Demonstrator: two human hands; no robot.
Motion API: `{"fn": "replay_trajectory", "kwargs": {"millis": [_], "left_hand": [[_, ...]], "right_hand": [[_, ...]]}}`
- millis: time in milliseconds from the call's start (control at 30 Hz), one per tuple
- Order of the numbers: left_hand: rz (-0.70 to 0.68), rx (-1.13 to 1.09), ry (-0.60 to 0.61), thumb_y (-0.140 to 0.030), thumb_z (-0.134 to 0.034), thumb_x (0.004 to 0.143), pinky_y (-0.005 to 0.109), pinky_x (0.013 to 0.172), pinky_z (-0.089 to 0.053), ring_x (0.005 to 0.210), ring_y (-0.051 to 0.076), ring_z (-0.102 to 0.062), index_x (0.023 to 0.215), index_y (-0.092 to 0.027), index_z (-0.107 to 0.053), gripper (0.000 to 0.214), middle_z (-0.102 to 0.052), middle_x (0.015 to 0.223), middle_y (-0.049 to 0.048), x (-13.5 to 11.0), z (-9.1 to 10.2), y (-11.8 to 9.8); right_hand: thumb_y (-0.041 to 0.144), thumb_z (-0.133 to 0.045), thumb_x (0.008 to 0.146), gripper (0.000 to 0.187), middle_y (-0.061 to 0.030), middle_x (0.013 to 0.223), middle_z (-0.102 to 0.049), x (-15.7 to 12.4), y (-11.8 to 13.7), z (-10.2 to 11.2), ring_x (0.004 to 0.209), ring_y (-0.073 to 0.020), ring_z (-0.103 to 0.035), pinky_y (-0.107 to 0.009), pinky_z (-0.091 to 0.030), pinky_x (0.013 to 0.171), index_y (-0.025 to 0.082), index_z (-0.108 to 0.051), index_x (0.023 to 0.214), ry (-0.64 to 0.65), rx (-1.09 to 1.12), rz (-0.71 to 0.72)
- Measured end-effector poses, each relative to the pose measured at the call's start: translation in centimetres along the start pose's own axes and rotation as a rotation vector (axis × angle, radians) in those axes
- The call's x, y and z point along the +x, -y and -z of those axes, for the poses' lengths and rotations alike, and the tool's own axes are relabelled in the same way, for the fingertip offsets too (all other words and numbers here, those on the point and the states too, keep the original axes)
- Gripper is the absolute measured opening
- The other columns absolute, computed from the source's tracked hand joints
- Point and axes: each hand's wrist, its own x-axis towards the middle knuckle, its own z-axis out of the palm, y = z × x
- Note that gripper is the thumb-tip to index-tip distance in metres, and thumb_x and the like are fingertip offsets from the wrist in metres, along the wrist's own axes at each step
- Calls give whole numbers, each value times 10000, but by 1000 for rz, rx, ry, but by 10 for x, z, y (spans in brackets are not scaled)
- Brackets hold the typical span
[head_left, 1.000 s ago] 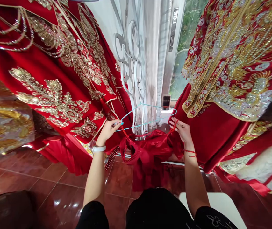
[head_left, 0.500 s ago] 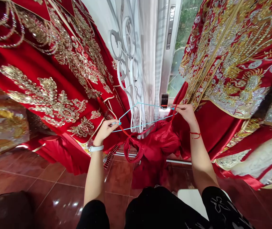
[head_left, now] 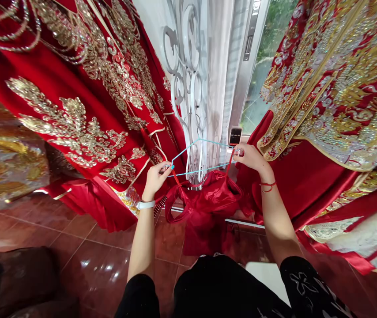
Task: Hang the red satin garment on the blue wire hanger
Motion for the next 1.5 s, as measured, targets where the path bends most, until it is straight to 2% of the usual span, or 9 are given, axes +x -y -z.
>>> {"fn": "replay_trajectory", "kwargs": {"millis": [233,433,533,700,867,967,1167,1300,1500], "left_hand": [[-85,160,-274,-407,-616,894,488,1159,-339,1354,311,-434,1389,-182,-534,550,-492,1397,176,-51,-16,-1],[26,114,293,-300,-595,873,637,1186,-251,1312,327,-534,852,-249,-683,103,-711,1192,73,-144,-22,25],[92,63,330,-233,-621,804,587,1123,-367,1216,318,-599,742,-228,-580,75,-737,1088,76,-161,-19,27],[148,-6,54,-282,-589,840,416,889,-527,940,246,-642,783,-230,-530,97,-671,945,73,-156,-17,18],[357,-258,-436,-508,-575,905,296,637,-548,694,157,-638,927,-236,-485,288,-633,940,45,-136,-24,21],[448,-375,-322,-514,-531,918,288,603,-551,611,149,-621,871,-221,-504,298,-595,740,-4,-125,-24,21],[350,-326,196,-237,-641,762,284,699,-550,746,153,-658,1155,-202,-619,395,-673,884,22,-122,-43,8],[393,-284,114,-250,-652,805,279,682,-541,683,148,-651,1047,-213,-610,249,-660,784,-3,-125,-70,5],[708,-790,-186,-567,-702,827,330,651,-631,684,192,-729,831,-206,-530,400,-711,742,42,-133,-84,17]], "right_hand": [[245,-629,763,193,-64,906,-696,-13,-7,-14,888,-249,-626,-362,-443,859,203,-647,950,-168,-158,46],[234,-600,830,350,-121,1242,-631,-34,0,-51,1219,-330,-561,-528,-388,1094,230,-639,1178,-441,-168,113],[170,-561,844,387,-99,1280,-628,-47,18,-87,1322,-332,-511,-578,-312,1177,275,-655,1204,-395,-181,184],[151,-517,890,541,-87,1425,-579,-55,39,-136,1435,-351,-406,-714,-148,1210,322,-570,1401,-34,-197,244],[118,-508,878,597,-101,1411,-565,-53,36,-150,1422,-346,-412,-674,-249,1204,316,-554,1439,-49,-169,191],[98,-508,855,590,-102,1390,-565,-54,34,-153,1419,-329,-414,-596,-336,1201,289,-580,1408,-79,-133,199],[80,-492,848,586,-103,1395,-541,-58,34,-155,1470,-311,-359,-556,-376,1203,272,-570,1396,-99,-66,192],[77,-483,853,593,-104,1399,-541,-63,38,-156,1491,-305,-330,-558,-368,1212,276,-556,1407,-102,-45,179],[68,-475,844,591,-106,1402,-540,-64,39,-156,1488,-304,-341,-565,-385,1201,283,-562,1387,-110,-41,160]]}}
